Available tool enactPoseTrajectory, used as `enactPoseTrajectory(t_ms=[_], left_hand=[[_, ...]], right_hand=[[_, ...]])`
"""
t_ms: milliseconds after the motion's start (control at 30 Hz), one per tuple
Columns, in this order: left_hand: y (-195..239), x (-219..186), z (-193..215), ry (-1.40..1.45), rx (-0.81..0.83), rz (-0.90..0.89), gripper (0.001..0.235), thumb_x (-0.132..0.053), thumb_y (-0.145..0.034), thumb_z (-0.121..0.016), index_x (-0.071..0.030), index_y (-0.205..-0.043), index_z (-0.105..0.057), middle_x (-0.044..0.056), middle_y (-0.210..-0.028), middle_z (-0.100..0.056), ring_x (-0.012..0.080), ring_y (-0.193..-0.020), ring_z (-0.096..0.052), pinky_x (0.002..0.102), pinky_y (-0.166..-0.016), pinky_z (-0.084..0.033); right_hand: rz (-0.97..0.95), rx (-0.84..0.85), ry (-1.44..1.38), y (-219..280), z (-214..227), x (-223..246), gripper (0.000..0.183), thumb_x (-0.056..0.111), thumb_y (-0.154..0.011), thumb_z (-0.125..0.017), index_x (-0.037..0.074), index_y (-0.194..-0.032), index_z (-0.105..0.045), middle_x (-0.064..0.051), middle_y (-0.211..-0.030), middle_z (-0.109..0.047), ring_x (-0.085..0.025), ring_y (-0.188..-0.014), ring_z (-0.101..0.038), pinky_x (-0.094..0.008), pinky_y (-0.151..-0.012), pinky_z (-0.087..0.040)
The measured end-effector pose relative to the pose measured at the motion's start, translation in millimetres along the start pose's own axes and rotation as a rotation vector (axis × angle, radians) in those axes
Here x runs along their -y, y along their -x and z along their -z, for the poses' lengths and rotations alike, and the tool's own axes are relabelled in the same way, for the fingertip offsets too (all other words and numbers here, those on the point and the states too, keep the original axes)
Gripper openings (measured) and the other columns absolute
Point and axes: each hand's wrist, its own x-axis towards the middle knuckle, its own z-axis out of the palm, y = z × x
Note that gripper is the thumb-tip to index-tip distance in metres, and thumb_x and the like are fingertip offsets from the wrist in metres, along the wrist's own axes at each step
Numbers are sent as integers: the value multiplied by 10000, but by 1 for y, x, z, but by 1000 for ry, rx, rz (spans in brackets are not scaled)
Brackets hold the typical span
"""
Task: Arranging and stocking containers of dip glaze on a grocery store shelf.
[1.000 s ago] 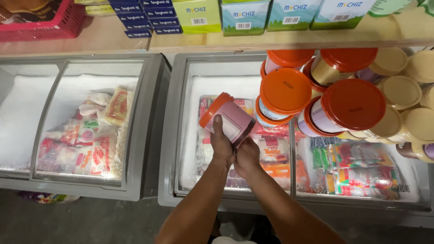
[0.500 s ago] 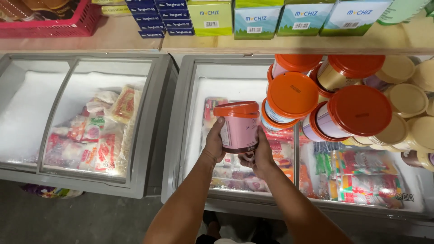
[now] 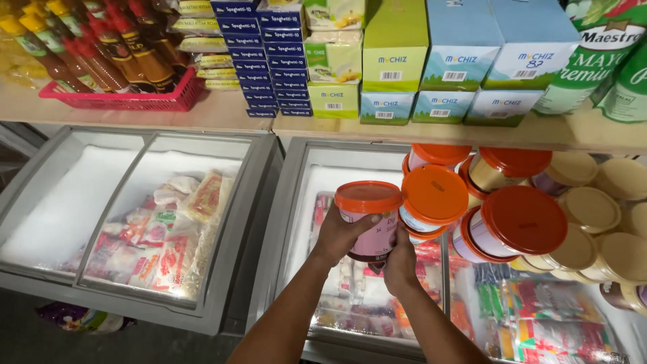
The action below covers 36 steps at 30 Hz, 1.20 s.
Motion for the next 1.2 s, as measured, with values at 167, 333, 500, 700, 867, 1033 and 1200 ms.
enactPoseTrajectory(t_ms=[167,333,500,700,867,1033,1200], left_hand=[[-4,-10,0,0,95,-104,781,-237,-799,-838,-17,-1430,-434,134,-1337,-644,223,-1223,-642,381,-1013,-558],[-10,-50,-4,-17,158,-241,820,-211,-813,-824,-26,-1487,-395,118,-1399,-608,215,-1301,-581,380,-1085,-497],[-29,-74,-2,142,238,-269,805,-191,-857,-702,-39,-1545,-313,115,-1480,-524,214,-1377,-488,362,-1155,-391],[-36,-141,-11,38,222,-453,772,-178,-860,-648,-14,-1544,-329,124,-1469,-529,218,-1382,-479,344,-1168,-366],[-34,-202,-24,-24,188,-630,760,-205,-833,-658,4,-1513,-391,136,-1416,-578,219,-1332,-533,344,-1145,-402],[-31,-255,-32,-100,94,-770,739,-245,-804,-687,14,-1460,-465,142,-1336,-635,219,-1244,-598,342,-1087,-460],[-47,-305,-30,-184,6,-848,719,-278,-797,-712,7,-1419,-490,141,-1290,-662,209,-1186,-631,342,-1043,-492]], right_hand=[[-71,-59,-47,45,-50,55,406,507,-1033,-356,198,-1182,-574,13,-1001,-672,-134,-787,-643,-347,-616,-517],[33,64,-85,36,-61,74,441,497,-1016,-373,208,-1238,-621,58,-1091,-705,-106,-920,-677,-323,-708,-535],[89,163,-90,17,-73,96,452,557,-1044,-384,222,-1186,-653,39,-1039,-690,-126,-837,-630,-311,-605,-474],[93,75,-70,60,-141,167,453,520,-1004,-337,227,-1202,-621,27,-1122,-700,-147,-952,-684,-337,-718,-561],[293,238,-83,62,-173,202,481,507,-1026,-324,198,-1242,-623,-26,-1159,-691,-197,-975,-673,-376,-733,-535],[411,353,-110,74,-208,236,496,484,-1019,-305,172,-1252,-614,-44,-1184,-692,-213,-1025,-682,-399,-798,-572],[408,347,-76,96,-252,278,493,504,-1032,-316,161,-1221,-615,-27,-1128,-686,-194,-958,-674,-402,-742,-544]])
